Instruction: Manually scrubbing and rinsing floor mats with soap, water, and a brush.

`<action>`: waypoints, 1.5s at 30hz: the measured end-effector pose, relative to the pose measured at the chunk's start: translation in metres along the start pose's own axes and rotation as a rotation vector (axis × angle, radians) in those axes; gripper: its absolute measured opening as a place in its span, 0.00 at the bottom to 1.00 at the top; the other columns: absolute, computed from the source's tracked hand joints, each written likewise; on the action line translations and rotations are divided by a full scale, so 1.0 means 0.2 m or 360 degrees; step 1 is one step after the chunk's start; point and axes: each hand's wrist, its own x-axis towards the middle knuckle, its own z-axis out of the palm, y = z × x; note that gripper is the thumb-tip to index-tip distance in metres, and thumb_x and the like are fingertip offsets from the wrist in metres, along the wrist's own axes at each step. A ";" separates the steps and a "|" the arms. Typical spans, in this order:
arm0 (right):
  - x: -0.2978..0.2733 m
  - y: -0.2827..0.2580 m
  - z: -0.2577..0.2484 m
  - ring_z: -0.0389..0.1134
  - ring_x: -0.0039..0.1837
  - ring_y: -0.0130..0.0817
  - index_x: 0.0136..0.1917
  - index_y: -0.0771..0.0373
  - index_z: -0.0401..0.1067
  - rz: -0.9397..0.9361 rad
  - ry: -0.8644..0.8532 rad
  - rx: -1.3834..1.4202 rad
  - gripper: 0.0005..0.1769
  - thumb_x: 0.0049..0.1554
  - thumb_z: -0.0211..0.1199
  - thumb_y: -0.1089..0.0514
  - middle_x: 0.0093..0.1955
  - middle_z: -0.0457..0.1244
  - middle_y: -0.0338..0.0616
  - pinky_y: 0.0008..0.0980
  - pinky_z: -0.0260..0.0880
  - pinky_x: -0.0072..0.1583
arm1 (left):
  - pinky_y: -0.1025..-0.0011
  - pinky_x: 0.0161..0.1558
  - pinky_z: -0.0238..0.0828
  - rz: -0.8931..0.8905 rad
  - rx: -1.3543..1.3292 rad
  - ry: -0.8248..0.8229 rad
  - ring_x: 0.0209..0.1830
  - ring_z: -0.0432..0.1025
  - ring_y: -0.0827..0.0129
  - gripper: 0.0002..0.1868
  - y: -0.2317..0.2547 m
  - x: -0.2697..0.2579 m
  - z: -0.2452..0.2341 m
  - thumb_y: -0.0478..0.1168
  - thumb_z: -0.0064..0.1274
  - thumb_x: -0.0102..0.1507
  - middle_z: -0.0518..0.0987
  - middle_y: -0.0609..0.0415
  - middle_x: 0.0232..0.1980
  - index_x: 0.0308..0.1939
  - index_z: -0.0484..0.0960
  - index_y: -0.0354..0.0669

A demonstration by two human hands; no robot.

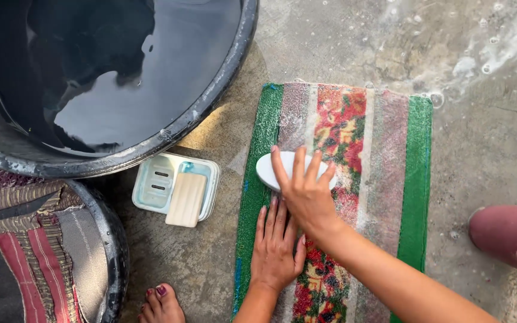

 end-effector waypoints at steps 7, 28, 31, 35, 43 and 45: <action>0.54 0.27 0.40 0.69 0.56 0.61 0.81 0.53 0.55 0.0530 -0.0378 0.0494 0.44 0.55 0.65 0.52 0.63 0.62 0.68 0.62 0.71 0.51 | 0.50 0.79 0.36 0.0001 -0.0060 0.0011 0.83 0.47 0.49 0.37 0.02 0.01 -0.07 0.46 0.46 0.64 0.55 0.39 0.82 0.78 0.61 0.42; -0.34 0.18 -0.30 0.63 0.66 0.54 0.79 0.48 0.62 0.0231 -0.0084 0.0791 0.46 0.47 0.68 0.58 0.66 0.62 0.57 0.53 0.64 0.66 | 0.51 0.80 0.35 -0.0002 -0.0173 0.0075 0.84 0.46 0.51 0.39 0.00 0.00 -0.06 0.46 0.47 0.63 0.54 0.41 0.82 0.78 0.59 0.41; -0.67 0.33 -0.44 0.64 0.65 0.51 0.77 0.47 0.62 0.0353 -0.0439 0.0991 0.50 0.41 0.72 0.57 0.66 0.63 0.54 0.48 0.65 0.65 | 0.52 0.81 0.35 0.0019 -0.0223 0.0093 0.84 0.46 0.51 0.40 0.01 0.00 -0.07 0.46 0.48 0.61 0.53 0.41 0.83 0.78 0.60 0.41; -0.98 0.52 -0.39 0.64 0.64 0.43 0.73 0.42 0.66 0.0571 -0.1534 0.1435 0.46 0.43 0.81 0.53 0.57 0.65 0.52 0.37 0.68 0.62 | 0.52 0.81 0.33 0.0049 -0.0263 0.0098 0.84 0.44 0.51 0.42 0.00 -0.03 -0.06 0.46 0.49 0.59 0.52 0.42 0.83 0.78 0.59 0.42; -1.27 0.45 -0.37 0.72 0.50 0.31 0.59 0.60 0.72 0.0745 -0.2316 0.2587 0.34 0.42 0.79 0.48 0.49 0.70 0.40 0.39 0.75 0.52 | 0.53 0.81 0.25 0.0182 -0.0038 0.0005 0.85 0.35 0.52 0.47 -0.09 -0.04 0.06 0.54 0.48 0.62 0.42 0.44 0.85 0.81 0.48 0.47; -1.30 0.51 -0.40 0.72 0.50 0.33 0.56 0.62 0.72 0.0888 -0.2144 0.2267 0.33 0.43 0.81 0.48 0.48 0.69 0.41 0.41 0.77 0.51 | 0.54 0.80 0.23 0.0199 0.0027 -0.0044 0.85 0.32 0.53 0.48 -0.10 -0.04 0.08 0.57 0.47 0.63 0.39 0.45 0.85 0.82 0.45 0.48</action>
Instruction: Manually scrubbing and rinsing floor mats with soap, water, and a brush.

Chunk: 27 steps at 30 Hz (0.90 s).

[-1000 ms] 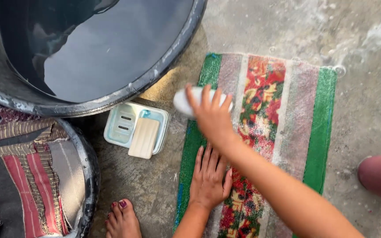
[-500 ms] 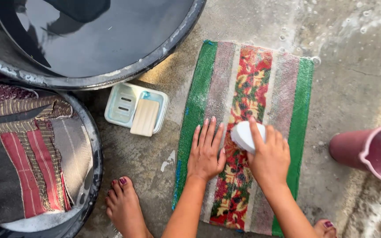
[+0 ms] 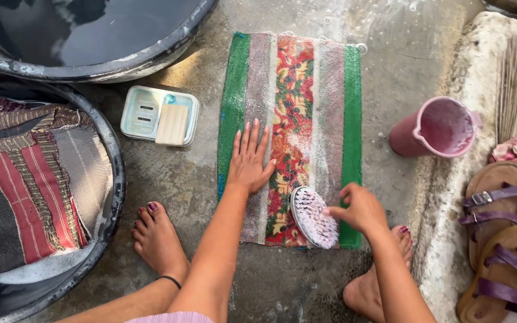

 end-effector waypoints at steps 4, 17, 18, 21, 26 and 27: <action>-0.11 0.03 -0.19 0.71 0.51 0.44 0.70 0.58 0.62 -0.0210 0.1570 -0.0274 0.39 0.51 0.74 0.51 0.48 0.69 0.48 0.46 0.70 0.56 | 0.54 0.79 0.18 -0.0118 0.0166 -0.0322 0.85 0.25 0.54 0.54 0.06 0.03 -0.07 0.67 0.44 0.63 0.30 0.46 0.85 0.82 0.35 0.52; 0.24 0.24 -0.70 0.72 0.43 0.46 0.48 0.58 0.83 -0.0361 0.2019 0.0140 0.17 0.53 0.80 0.45 0.39 0.69 0.50 0.41 0.70 0.48 | 0.53 0.82 0.31 -0.0197 0.0050 -0.0044 0.86 0.35 0.52 0.52 -0.06 0.19 -0.31 0.56 0.57 0.59 0.38 0.45 0.85 0.81 0.47 0.55; 0.21 0.12 -0.67 0.72 0.43 0.46 0.48 0.58 0.83 -0.0396 0.2007 0.0137 0.17 0.53 0.80 0.45 0.39 0.69 0.50 0.41 0.70 0.48 | 0.53 0.82 0.31 -0.0220 0.0064 -0.0022 0.86 0.35 0.52 0.52 -0.11 0.24 -0.45 0.56 0.57 0.59 0.38 0.45 0.85 0.81 0.47 0.55; 0.11 -0.23 -0.58 0.72 0.45 0.44 0.48 0.60 0.83 -0.0781 0.2149 -0.0281 0.16 0.57 0.82 0.47 0.40 0.70 0.51 0.37 0.68 0.49 | 0.50 0.82 0.38 -0.0132 -0.0019 0.0911 0.85 0.41 0.48 0.43 -0.29 0.34 -0.83 0.36 0.59 0.61 0.46 0.40 0.84 0.78 0.57 0.46; -0.03 -1.04 -0.38 0.75 0.54 0.39 0.50 0.64 0.77 -0.1610 0.1914 -0.0126 0.08 0.60 0.74 0.60 0.55 0.66 0.51 0.32 0.77 0.56 | 0.47 0.80 0.35 -0.0636 0.0370 0.0797 0.85 0.39 0.48 0.32 -0.88 0.40 -1.29 0.53 0.51 0.64 0.54 0.36 0.81 0.67 0.74 0.37; -0.05 -1.21 -0.33 0.75 0.54 0.39 0.50 0.64 0.77 -0.1636 0.1891 -0.0136 0.08 0.60 0.74 0.60 0.55 0.66 0.51 0.32 0.77 0.56 | 0.47 0.80 0.35 -0.0666 0.0378 0.0809 0.85 0.39 0.48 0.32 -0.93 0.40 -1.31 0.53 0.51 0.64 0.54 0.36 0.81 0.67 0.74 0.37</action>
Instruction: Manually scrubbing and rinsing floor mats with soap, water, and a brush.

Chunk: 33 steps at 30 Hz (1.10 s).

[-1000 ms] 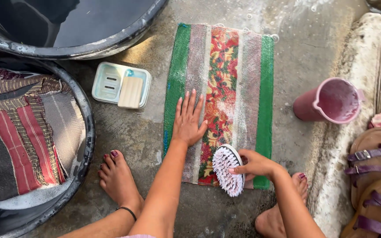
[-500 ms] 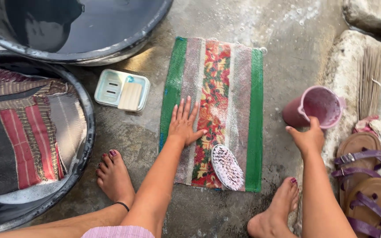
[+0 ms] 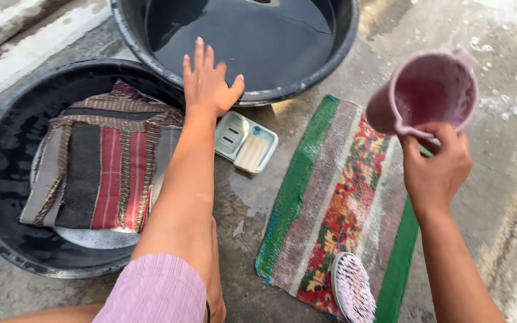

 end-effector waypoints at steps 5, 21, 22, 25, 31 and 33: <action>0.36 -0.48 0.42 0.71 0.55 0.54 0.50 0.62 0.78 -0.0807 -0.0186 -0.0347 0.12 0.56 0.76 0.57 0.62 0.64 0.58 0.48 0.72 0.53 | 0.45 0.76 0.29 0.0051 0.0261 -0.0629 0.80 0.46 0.53 0.36 -0.08 0.08 -0.01 0.66 0.38 0.60 0.69 0.40 0.71 0.48 0.88 0.42; 0.53 -0.38 1.76 0.69 0.60 0.65 0.55 0.55 0.81 -0.1353 -0.1054 -0.1564 0.20 0.50 0.63 0.51 0.78 0.50 0.73 0.47 0.76 0.50 | 0.57 0.44 0.75 -0.0162 -0.0010 -0.0740 0.41 0.79 0.51 0.28 -0.04 0.09 -0.07 0.60 0.47 0.53 0.84 0.40 0.37 0.31 0.88 0.39; 0.53 -0.35 1.77 0.69 0.60 0.64 0.53 0.55 0.81 -0.1419 -0.0979 -0.1399 0.17 0.51 0.64 0.51 0.77 0.51 0.73 0.48 0.75 0.52 | 0.57 0.42 0.76 -0.0167 -0.0024 -0.0713 0.39 0.79 0.50 0.28 -0.04 0.09 -0.08 0.60 0.47 0.52 0.83 0.40 0.35 0.30 0.88 0.38; 0.53 -0.42 1.64 0.70 0.56 0.62 0.49 0.56 0.80 -0.1391 -0.0771 -0.0975 0.15 0.50 0.67 0.49 0.72 0.56 0.74 0.49 0.75 0.54 | 0.56 0.41 0.76 -0.0176 -0.0044 -0.0692 0.38 0.79 0.49 0.27 -0.04 0.08 -0.08 0.59 0.48 0.51 0.83 0.39 0.34 0.30 0.88 0.38; 0.52 -0.47 1.42 0.71 0.44 0.51 0.46 0.62 0.78 -0.0675 -0.0388 -0.0187 0.19 0.50 0.77 0.47 0.48 0.67 0.60 0.44 0.70 0.47 | 0.57 0.43 0.76 -0.0137 -0.0034 -0.0719 0.39 0.80 0.49 0.28 -0.07 0.10 -0.07 0.59 0.47 0.52 0.83 0.38 0.35 0.30 0.88 0.38; 0.48 -0.47 1.28 0.69 0.42 0.46 0.45 0.63 0.77 -0.0497 -0.0288 -0.0033 0.19 0.53 0.79 0.48 0.41 0.69 0.52 0.41 0.68 0.45 | 0.57 0.43 0.76 -0.0107 -0.0048 -0.0738 0.39 0.80 0.49 0.28 -0.07 0.09 -0.05 0.59 0.46 0.52 0.83 0.38 0.35 0.30 0.88 0.37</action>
